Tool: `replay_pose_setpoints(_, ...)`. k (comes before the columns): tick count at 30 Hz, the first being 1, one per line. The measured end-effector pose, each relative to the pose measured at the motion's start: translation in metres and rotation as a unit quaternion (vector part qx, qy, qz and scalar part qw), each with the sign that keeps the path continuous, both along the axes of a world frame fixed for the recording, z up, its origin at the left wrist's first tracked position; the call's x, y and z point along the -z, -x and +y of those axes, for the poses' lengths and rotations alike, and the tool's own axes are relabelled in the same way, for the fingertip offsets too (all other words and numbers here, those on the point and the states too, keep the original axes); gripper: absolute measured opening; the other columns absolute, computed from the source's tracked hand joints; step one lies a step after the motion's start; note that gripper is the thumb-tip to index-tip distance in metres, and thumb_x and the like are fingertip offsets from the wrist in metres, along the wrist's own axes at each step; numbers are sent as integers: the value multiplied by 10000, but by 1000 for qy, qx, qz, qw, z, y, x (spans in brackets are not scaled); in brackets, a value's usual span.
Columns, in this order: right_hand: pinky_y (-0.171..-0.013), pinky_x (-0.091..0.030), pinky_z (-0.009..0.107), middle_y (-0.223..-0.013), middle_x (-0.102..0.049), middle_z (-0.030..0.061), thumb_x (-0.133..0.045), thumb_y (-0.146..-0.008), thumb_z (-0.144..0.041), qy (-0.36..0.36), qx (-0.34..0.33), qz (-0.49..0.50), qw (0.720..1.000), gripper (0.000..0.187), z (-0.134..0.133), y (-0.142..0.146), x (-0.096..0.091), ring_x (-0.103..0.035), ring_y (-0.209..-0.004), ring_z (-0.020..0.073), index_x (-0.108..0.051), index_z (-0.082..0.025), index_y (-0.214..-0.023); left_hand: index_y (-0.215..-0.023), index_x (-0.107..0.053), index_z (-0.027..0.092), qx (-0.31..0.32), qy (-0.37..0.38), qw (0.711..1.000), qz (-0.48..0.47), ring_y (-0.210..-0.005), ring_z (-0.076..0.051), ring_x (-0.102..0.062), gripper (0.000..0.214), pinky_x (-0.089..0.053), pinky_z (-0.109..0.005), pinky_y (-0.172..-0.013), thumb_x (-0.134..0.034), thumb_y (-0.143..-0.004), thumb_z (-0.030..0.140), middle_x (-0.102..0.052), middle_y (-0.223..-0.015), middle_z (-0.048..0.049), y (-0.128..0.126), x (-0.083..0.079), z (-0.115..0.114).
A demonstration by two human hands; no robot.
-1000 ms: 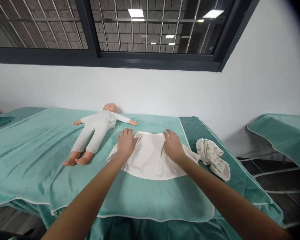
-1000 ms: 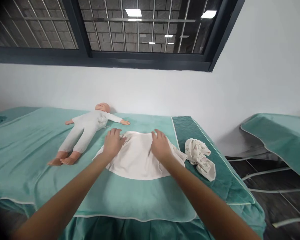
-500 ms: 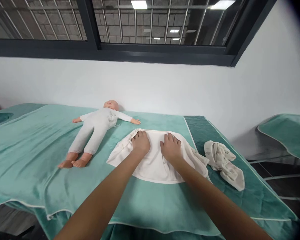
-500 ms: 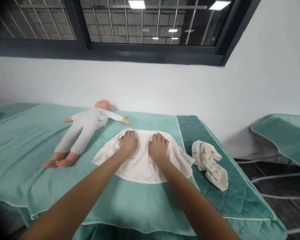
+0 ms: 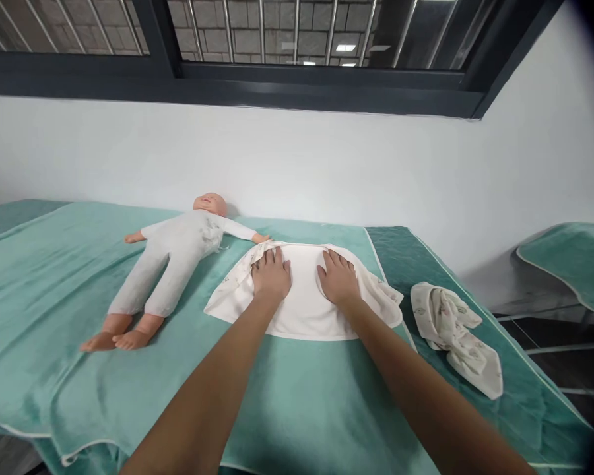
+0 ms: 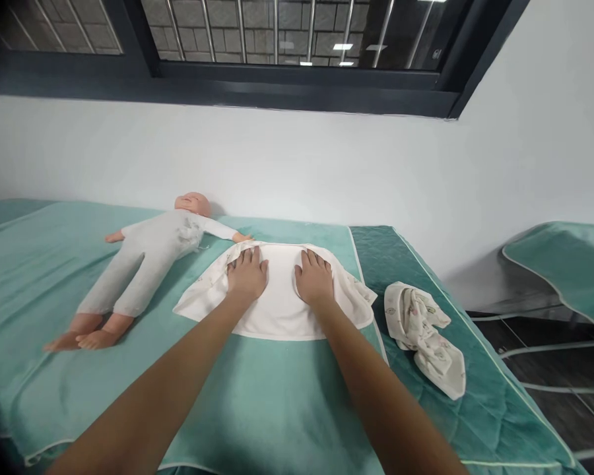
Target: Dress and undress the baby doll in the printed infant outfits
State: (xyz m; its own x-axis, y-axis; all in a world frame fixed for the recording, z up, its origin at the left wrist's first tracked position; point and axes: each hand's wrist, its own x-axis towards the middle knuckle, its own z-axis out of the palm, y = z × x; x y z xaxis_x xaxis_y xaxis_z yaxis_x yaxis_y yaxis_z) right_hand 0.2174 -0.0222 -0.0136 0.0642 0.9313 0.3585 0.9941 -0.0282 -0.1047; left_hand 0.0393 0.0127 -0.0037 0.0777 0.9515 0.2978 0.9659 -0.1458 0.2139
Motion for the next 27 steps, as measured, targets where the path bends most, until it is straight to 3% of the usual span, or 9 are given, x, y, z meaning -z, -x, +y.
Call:
replay_pose_setpoints(11,-1103,-276,473,-1616,-270,57,-229,-1001,-299,-64,42,-12,997,578,-9,7,0,-328,-1390,295,-187,-201,-1569,-1531,-306,194,-3,-89,996,4,-1388,-321,-368,584,-345,-558,-1088,-209,-989,386,-386,-1555,-117,-4,-2,-14)
replay_pose_setpoints(16,-1122,-248,493,-1622,-250,76,-212,-1001,-450,-24,37,-15,999,632,-7,6,3,-317,-1402,319,-170,-186,-1574,-1539,-293,200,-15,-41,999,4,-1429,-315,-312,599,-308,-548,-1127,-224,-982,407,-346,-1581,-100,-5,0,-11)
replay_pose_setpoints(22,-1150,-209,507,-1633,-216,69,-179,-971,-600,80,29,8,996,712,3,4,4,-261,-1450,320,-206,-210,-1566,-1542,-287,187,-20,45,999,20,-1467,-323,-242,638,-265,-549,-1156,-218,-969,459,-300,-1605,-77,-7,2,-1)
replay_pose_setpoints(27,-1131,-256,498,-1605,-291,91,-205,-974,-596,124,10,16,992,696,8,1,2,-323,-1429,304,-287,-202,-1541,-1517,-344,176,-20,77,997,26,-1416,-337,-340,628,-288,-547,-1137,-221,-970,459,-379,-1562,-111,-6,2,3)
